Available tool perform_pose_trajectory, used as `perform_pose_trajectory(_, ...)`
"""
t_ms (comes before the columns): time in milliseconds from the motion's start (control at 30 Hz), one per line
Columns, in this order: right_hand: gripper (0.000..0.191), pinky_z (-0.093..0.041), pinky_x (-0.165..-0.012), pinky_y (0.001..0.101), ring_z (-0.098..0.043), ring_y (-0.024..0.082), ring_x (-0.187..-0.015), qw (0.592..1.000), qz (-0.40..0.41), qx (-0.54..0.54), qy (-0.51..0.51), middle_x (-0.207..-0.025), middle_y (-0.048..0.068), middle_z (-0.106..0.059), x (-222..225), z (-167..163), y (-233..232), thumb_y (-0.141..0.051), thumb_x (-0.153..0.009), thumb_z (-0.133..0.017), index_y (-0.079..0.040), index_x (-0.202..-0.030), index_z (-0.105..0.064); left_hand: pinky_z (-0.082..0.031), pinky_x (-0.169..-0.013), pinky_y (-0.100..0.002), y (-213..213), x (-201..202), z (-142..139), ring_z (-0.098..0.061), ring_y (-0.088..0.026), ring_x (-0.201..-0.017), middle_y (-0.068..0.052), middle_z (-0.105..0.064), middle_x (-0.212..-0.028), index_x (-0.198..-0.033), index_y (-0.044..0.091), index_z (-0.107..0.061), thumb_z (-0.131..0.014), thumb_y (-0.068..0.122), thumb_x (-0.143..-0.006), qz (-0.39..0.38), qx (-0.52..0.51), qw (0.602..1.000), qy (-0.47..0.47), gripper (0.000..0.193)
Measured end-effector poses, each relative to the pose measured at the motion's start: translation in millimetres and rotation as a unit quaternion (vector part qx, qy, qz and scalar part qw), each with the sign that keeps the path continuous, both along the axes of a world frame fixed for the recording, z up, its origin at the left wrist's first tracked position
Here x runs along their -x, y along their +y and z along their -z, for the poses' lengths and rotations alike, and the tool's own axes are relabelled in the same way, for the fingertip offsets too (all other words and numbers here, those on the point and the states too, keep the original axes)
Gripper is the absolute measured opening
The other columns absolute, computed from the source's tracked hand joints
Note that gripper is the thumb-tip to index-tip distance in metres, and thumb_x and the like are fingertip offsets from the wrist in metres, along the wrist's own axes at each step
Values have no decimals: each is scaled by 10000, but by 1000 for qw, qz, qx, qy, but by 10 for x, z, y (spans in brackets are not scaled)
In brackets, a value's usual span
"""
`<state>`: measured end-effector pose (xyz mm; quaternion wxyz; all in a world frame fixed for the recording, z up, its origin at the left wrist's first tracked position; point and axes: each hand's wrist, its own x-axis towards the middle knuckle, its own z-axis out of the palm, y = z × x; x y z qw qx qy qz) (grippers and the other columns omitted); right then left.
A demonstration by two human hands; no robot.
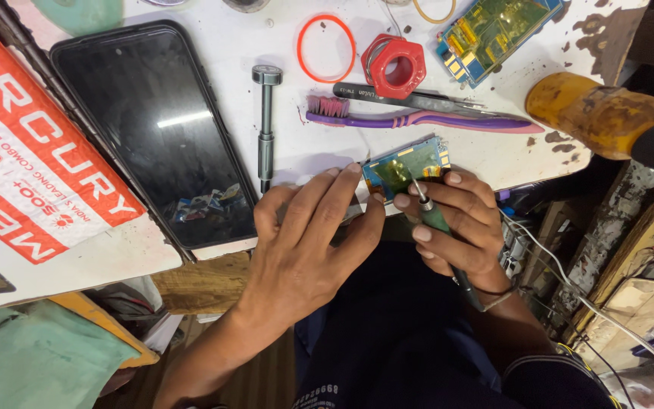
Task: The person holds a phone motherboard and scrubs it with a toothbrush, applies liquid from a bottle onto the board, and wipes it with a small block. The person then uses a soldering iron to work on the board's components while steadying it by hand.
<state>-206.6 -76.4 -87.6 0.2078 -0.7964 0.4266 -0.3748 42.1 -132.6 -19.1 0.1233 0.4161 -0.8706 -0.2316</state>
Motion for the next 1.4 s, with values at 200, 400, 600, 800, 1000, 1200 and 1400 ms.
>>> perform_pose_trajectory(200,199,-472,-1070,501,-731,360,-1059,1000,1,-4,-6,-1017,166,-770,-3,-16,-18,-290,-1111,-503,-94,-1130,-527,-381,-1051,-444,-49,-19,-23,-554,-236,-1299,-112,-561,-1450,-1259,160,-706,-684,171,-1003,11,-6,1000,0,257)
perform_pose_trajectory(400,199,-481,-1070,502,-728,357,-1071,999,14,-25,-16,-1016,170,-765,-7,-52,-7,-292,-1114,-491,-95,-1121,-519,-393,-1053,-430,-108,-38,-17,-553,-237,-1302,-118,-557,-1450,-1259,157,-706,-691,168,-992,31,-9,999,3,268)
perform_pose_trajectory(600,189,-491,-1065,494,-732,353,-1069,999,14,-29,-15,-1019,166,-766,-7,-59,-20,-284,-1114,-492,-98,-1112,-521,-415,-1041,-437,-129,-41,-15,-548,-252,-1296,-119,-546,-1442,-1258,150,-696,-695,158,-991,45,-7,999,1,267)
perform_pose_trajectory(800,192,-491,-1068,484,-735,344,-1070,999,25,-30,-17,-1021,157,-768,-33,-65,-19,-293,-1117,-492,-104,-1113,-523,-421,-1040,-437,-131,-32,-12,-546,-254,-1295,-121,-541,-1444,-1258,147,-698,-695,158,-994,41,-5,999,1,264)
perform_pose_trajectory(1000,195,-492,-1065,490,-733,343,-1066,999,22,-19,-17,-1011,156,-768,-11,-40,-17,-293,-1118,-493,-101,-1111,-529,-420,-1044,-434,-134,-30,-22,-546,-251,-1292,-117,-539,-1444,-1258,150,-702,-692,160,-999,41,-4,999,-2,260)
perform_pose_trajectory(1200,197,-487,-1066,497,-730,345,-1067,1000,19,-15,-13,-1010,159,-767,-12,-33,5,-285,-1118,-490,-93,-1111,-530,-408,-1057,-427,-133,-34,-36,-545,-243,-1297,-111,-538,-1448,-1265,152,-700,-692,158,-1002,44,-9,999,0,263)
perform_pose_trajectory(1400,190,-487,-1067,497,-734,348,-1065,1000,21,-20,-9,-1012,160,-770,-19,-73,-2,-278,-1117,-496,-91,-1111,-529,-405,-1062,-427,-141,-44,-50,-546,-242,-1299,-107,-540,-1443,-1264,155,-697,-694,161,-995,48,-12,999,-5,269)
